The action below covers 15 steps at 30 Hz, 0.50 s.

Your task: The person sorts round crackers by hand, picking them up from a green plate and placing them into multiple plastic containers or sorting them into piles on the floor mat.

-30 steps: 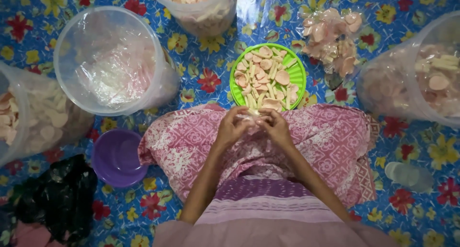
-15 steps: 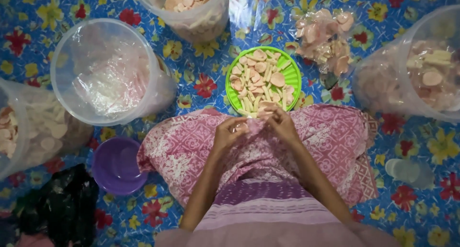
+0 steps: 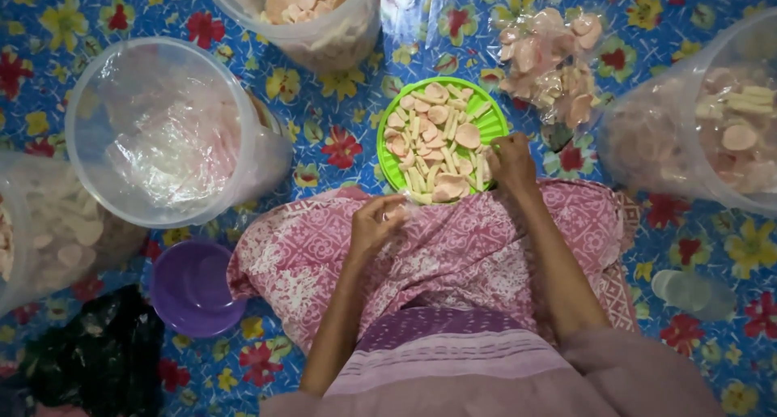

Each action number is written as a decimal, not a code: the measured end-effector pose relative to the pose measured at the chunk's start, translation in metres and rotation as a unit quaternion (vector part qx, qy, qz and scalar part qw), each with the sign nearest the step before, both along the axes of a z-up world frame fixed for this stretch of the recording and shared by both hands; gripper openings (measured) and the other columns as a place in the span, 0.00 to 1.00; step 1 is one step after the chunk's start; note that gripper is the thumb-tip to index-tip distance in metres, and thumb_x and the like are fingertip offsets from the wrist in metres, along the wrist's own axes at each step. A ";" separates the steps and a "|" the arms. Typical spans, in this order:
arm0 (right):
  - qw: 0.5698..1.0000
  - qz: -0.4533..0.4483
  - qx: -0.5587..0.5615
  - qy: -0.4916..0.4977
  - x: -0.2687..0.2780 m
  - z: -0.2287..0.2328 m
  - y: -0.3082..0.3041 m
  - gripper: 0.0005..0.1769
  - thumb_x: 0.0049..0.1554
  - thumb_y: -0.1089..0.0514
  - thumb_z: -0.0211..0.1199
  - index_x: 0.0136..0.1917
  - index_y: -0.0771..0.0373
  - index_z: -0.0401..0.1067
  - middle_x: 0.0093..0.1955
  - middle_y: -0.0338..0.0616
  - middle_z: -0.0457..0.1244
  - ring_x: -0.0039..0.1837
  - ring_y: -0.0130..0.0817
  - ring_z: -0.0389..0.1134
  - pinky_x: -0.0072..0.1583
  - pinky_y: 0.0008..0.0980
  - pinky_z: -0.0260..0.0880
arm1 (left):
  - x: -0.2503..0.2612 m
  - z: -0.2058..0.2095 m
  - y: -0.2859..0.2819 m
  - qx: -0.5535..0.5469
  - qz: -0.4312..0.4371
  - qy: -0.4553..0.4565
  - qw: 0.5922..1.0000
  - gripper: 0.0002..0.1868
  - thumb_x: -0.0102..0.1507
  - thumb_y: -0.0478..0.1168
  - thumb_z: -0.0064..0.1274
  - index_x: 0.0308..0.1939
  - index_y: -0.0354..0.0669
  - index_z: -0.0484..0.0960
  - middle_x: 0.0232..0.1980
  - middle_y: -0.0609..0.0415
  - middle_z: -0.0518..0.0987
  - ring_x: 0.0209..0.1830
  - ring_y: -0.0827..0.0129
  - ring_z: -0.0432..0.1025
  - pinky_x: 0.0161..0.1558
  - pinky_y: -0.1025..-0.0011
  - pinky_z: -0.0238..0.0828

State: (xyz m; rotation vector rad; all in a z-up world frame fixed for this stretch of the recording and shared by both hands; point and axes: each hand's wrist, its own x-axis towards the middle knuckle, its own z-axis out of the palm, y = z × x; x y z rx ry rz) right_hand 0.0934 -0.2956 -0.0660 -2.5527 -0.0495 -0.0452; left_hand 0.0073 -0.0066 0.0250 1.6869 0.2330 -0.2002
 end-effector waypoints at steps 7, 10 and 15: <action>0.996 -0.056 0.064 0.035 -0.009 0.017 0.009 0.10 0.48 0.58 0.67 0.42 0.60 0.69 0.41 0.47 0.59 0.46 0.52 0.66 0.48 0.43 0.66 | 0.009 -0.004 0.001 0.022 -0.018 -0.063 0.998 0.21 0.44 0.35 0.67 0.41 0.51 0.84 0.36 0.56 0.80 0.36 0.71 0.72 0.37 0.78 0.68; 0.971 -0.121 0.200 0.053 -0.023 0.049 0.026 0.12 0.48 0.58 0.69 0.44 0.57 0.69 0.37 0.44 0.63 0.42 0.41 0.66 0.47 0.35 0.66 | 0.013 -0.004 0.000 0.019 -0.021 -0.085 0.996 0.22 0.44 0.37 0.68 0.43 0.52 0.84 0.37 0.57 0.80 0.37 0.72 0.72 0.37 0.78 0.68; 0.913 -0.160 0.361 0.106 -0.057 0.086 0.064 0.10 0.49 0.65 0.66 0.44 0.59 0.68 0.34 0.44 0.65 0.33 0.33 0.66 0.42 0.30 0.67 | 0.010 -0.005 -0.007 -0.011 -0.028 -0.104 0.994 0.22 0.45 0.40 0.68 0.44 0.53 0.83 0.37 0.61 0.81 0.37 0.80 0.71 0.39 0.83 0.66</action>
